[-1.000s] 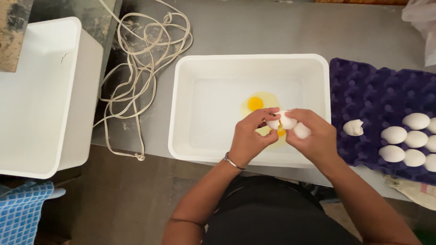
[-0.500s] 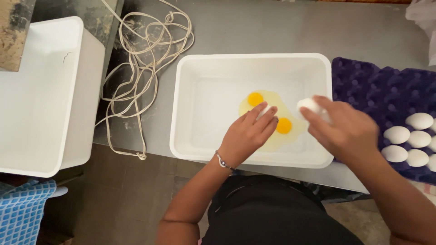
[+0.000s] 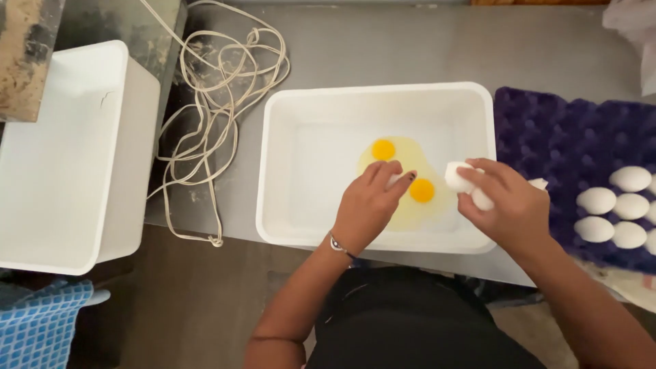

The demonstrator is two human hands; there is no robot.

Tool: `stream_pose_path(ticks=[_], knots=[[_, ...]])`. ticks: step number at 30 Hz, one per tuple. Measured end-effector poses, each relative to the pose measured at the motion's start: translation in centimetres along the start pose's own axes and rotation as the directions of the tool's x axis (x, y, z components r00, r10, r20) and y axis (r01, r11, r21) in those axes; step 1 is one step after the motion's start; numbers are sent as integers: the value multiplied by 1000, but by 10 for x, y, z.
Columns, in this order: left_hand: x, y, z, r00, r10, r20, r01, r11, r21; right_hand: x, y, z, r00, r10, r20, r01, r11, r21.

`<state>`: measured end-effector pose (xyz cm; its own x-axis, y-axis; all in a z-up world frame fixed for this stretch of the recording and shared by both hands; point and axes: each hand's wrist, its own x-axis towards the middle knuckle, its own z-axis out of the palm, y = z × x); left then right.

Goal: Cracking a tray of eggs into a plastic container at a steady, efficient pace.

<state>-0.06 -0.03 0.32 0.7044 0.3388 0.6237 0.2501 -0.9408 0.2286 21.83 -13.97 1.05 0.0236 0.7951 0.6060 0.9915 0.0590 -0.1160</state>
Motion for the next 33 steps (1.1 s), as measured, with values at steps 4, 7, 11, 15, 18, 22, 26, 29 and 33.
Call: stream_pose_path(ticks=[4,7,11,15,18,22,26,29,33], knots=[[-2,15,9,969,-244,48,248,933,-261,-26,-3,23,856,404,324,-497,816,296],[7,30,17,929,-369,-1,284,717,-637,-48,-7,43,696,574,431,-703,420,574],[8,37,29,934,-331,135,318,597,-737,-67,-13,50,633,604,484,-617,16,787],[3,42,37,926,-166,339,368,604,-707,-73,-5,32,608,636,474,-548,-96,831],[4,44,38,946,-159,282,310,696,-648,-99,45,15,621,773,129,-671,440,596],[-1,39,36,919,-252,303,390,688,-612,-104,80,-6,354,928,118,-935,354,26],[-1,37,31,901,-280,333,427,715,-554,-115,89,11,354,898,261,-880,414,-231],[-5,33,29,919,-255,300,381,772,-509,-98,78,-31,322,913,249,-862,392,-321],[-9,26,24,921,-275,274,378,801,-465,-114,89,-68,205,914,350,-693,388,-608]])
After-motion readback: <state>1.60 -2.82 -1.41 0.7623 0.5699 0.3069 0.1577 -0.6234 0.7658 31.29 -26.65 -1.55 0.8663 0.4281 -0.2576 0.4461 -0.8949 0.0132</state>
